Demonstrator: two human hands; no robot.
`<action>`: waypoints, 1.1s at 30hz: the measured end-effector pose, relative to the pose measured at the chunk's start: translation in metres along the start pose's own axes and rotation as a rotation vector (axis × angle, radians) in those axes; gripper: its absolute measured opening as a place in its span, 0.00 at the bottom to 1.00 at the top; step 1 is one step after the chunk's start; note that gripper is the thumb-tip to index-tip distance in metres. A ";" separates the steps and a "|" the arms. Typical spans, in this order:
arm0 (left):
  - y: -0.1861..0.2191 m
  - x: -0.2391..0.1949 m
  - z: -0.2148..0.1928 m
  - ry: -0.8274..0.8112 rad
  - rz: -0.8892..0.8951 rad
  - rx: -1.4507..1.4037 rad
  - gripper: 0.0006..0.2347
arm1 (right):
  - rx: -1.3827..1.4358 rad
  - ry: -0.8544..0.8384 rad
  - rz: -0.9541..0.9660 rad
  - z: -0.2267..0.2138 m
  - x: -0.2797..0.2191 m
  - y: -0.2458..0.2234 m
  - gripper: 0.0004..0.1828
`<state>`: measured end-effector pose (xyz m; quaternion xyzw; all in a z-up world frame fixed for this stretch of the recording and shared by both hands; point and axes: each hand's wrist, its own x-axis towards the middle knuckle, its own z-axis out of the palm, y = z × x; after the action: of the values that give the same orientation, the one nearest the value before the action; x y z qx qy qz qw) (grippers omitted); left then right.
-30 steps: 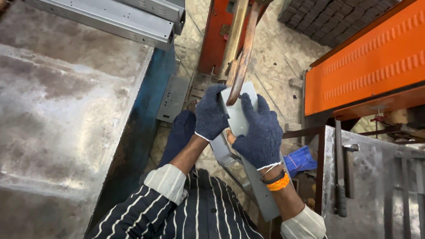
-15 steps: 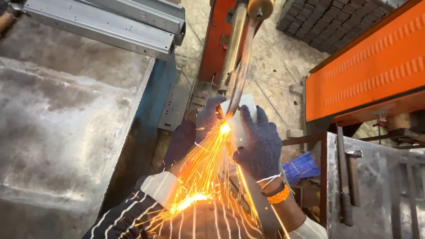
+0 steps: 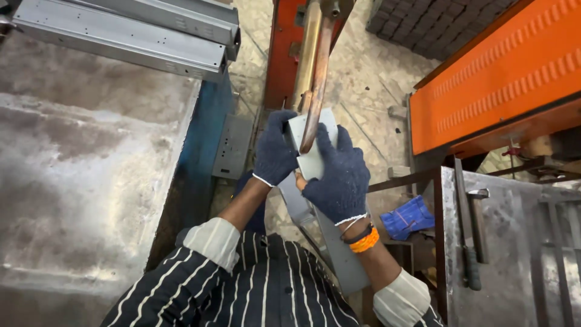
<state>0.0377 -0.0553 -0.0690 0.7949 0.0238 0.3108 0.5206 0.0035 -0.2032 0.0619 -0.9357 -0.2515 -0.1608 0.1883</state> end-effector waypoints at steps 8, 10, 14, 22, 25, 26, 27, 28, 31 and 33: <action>0.028 -0.006 -0.022 -0.106 0.075 -0.048 0.35 | 0.017 -0.065 -0.041 -0.019 -0.003 0.007 0.50; 0.034 -0.019 -0.023 -0.159 0.093 -0.018 0.37 | -0.005 -0.091 -0.039 -0.025 -0.010 0.011 0.51; 0.047 -0.040 -0.004 -0.092 0.049 -0.045 0.39 | 0.080 -0.131 -0.178 -0.034 -0.010 0.033 0.50; 0.043 -0.063 0.021 0.143 -0.045 0.024 0.36 | 0.089 -0.182 -0.316 -0.035 -0.001 0.055 0.46; 0.041 -0.068 0.027 0.184 -0.063 0.045 0.35 | 0.035 -0.207 -0.352 -0.036 0.002 0.059 0.48; 0.040 -0.067 0.027 0.204 -0.031 0.044 0.36 | 0.047 -0.222 -0.351 -0.037 0.005 0.059 0.49; 0.039 -0.065 0.027 0.225 0.002 0.043 0.38 | 0.059 -0.238 -0.350 -0.039 0.008 0.058 0.50; 0.042 -0.063 0.027 0.226 0.005 0.046 0.38 | 0.062 -0.235 -0.352 -0.039 0.010 0.058 0.50; 0.049 -0.065 0.026 0.197 -0.065 0.018 0.36 | 0.065 -0.269 -0.331 -0.038 0.009 0.058 0.50; 0.052 -0.064 0.028 0.220 -0.041 0.008 0.34 | 0.042 -0.264 -0.337 -0.039 0.009 0.059 0.48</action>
<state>-0.0140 -0.1252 -0.0631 0.7573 0.0982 0.3853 0.5180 0.0340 -0.2635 0.0834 -0.8892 -0.4301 -0.0606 0.1439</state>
